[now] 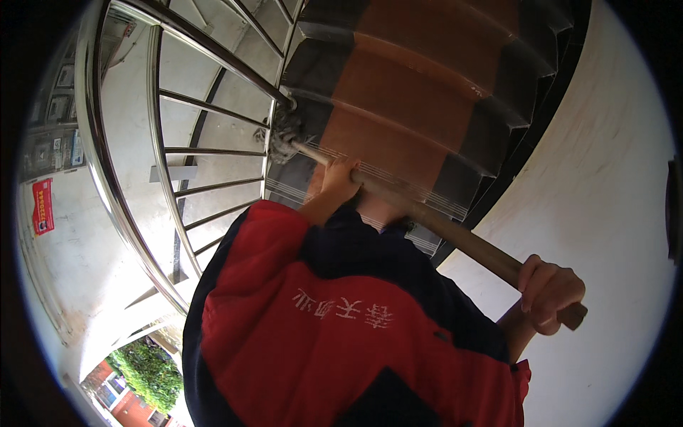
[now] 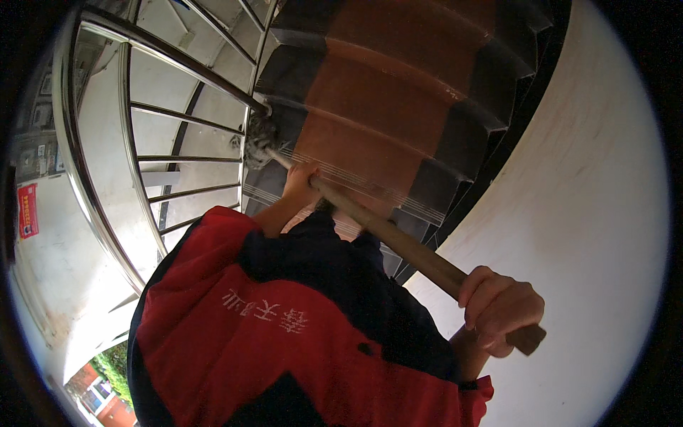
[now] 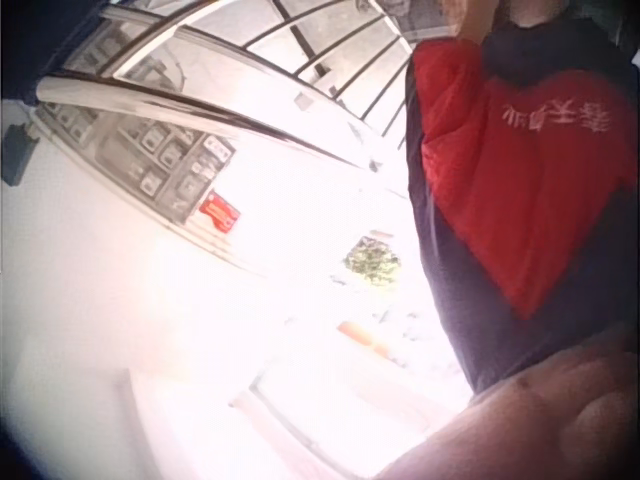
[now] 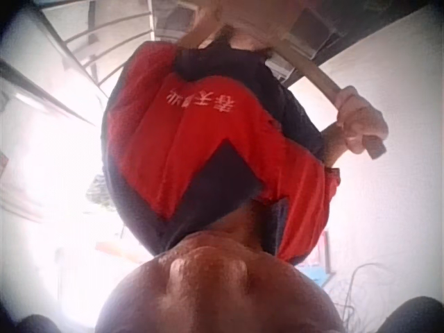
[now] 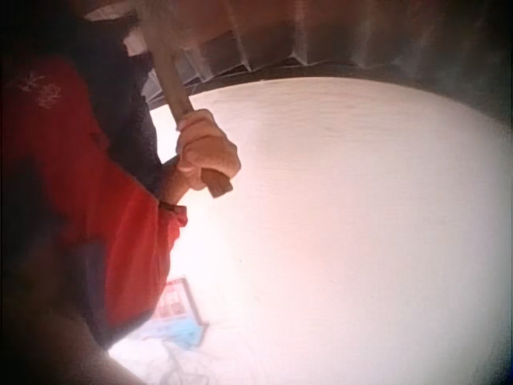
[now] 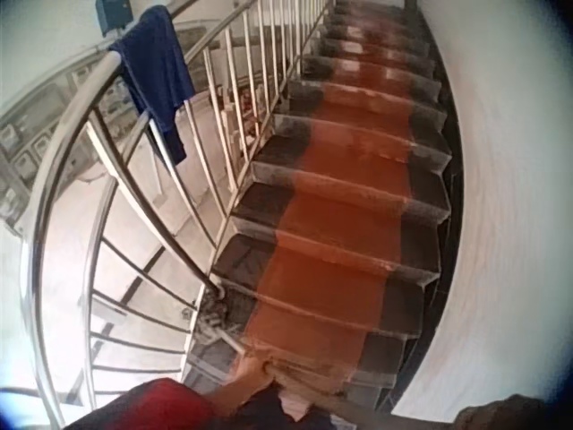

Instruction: The person mops the steps of a stairwell and wipes the metal handrail with a cloth.

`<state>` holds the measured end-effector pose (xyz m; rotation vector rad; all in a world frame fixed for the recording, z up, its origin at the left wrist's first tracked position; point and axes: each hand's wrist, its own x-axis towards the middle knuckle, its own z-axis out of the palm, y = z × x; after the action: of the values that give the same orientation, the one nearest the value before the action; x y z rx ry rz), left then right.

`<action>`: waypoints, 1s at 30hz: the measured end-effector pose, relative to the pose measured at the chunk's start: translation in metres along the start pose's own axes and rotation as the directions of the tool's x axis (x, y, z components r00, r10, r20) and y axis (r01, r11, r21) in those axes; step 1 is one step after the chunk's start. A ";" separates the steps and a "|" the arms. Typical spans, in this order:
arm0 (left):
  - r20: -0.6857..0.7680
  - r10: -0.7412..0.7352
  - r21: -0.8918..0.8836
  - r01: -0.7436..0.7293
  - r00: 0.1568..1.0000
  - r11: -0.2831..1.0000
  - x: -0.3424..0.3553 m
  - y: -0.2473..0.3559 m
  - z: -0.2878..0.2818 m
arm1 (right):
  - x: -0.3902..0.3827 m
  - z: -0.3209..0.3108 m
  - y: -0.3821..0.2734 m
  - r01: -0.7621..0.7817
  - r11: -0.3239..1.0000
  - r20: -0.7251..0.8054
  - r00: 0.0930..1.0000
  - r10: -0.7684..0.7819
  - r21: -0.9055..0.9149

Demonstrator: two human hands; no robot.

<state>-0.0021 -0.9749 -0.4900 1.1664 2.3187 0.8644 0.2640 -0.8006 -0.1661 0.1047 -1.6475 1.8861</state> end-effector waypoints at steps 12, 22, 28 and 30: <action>0.484 0.265 -0.169 -0.208 0.834 0.963 -0.027 0.094 -0.010 | -0.087 -0.058 -0.090 0.285 0.958 -0.424 0.866 -0.265 -0.016; 0.248 0.651 -0.047 -0.662 0.718 0.748 0.068 0.153 -0.038 | -0.073 -0.034 -0.079 0.210 0.927 -0.450 0.827 -0.339 -0.312; -0.445 0.587 0.470 -0.382 0.676 0.796 0.146 0.153 -0.306 | -0.040 -0.042 -0.070 0.338 0.885 -0.447 0.770 -0.455 -0.320; -0.524 0.636 0.626 -0.250 0.567 0.739 0.170 0.164 -0.390 | -0.027 -0.032 -0.069 0.364 0.869 -0.457 0.744 -0.488 -0.336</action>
<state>-0.2369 -0.8949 -0.1073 2.0363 3.0464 1.0902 0.3306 -0.7798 -0.1249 -0.1176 -1.2937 1.2169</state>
